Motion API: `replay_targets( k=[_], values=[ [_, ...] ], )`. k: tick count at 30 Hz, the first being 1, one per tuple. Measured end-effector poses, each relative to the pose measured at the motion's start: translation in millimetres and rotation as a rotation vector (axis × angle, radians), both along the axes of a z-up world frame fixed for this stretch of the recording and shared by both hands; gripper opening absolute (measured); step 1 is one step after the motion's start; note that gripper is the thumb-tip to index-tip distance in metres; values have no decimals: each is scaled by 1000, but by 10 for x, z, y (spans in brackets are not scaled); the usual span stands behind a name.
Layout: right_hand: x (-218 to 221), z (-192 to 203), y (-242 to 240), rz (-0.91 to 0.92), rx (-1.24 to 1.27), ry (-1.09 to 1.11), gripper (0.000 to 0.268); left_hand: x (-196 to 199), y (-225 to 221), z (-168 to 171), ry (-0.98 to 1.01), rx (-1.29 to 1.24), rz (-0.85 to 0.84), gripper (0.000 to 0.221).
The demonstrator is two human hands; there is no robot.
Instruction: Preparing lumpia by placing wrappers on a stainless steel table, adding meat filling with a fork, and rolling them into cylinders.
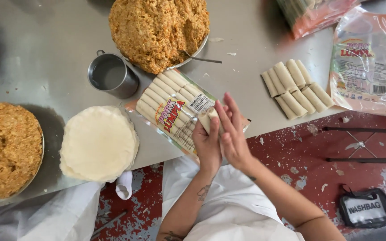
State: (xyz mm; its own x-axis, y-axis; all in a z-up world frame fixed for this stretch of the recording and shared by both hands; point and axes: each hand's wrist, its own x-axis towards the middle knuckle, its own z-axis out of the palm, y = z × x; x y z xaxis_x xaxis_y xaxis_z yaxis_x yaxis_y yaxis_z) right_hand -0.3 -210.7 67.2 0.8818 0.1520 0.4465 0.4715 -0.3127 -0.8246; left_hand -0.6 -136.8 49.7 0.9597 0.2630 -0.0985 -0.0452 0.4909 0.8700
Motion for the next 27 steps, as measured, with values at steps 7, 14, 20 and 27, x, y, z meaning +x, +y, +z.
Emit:
replay_targets(
  k=[7, 14, 20, 27],
  values=[
    [1156, -444, -1726, -731, -1073, -296, 37, -15, 128, 33, 1, -132, -40, 39],
    [897, -226, -1434, -699, -592, -169, 25, 57, 121, 89, 51, -139, -1, 42],
    [1128, -591, -1731, -734, -690, -111, 38, 49, 143, 136, 38, -143, -6, 40],
    [549, 290, -829, -550, -76, -57, 11, 116, 66, -3, 32, -168, 22, 38]
  ],
)
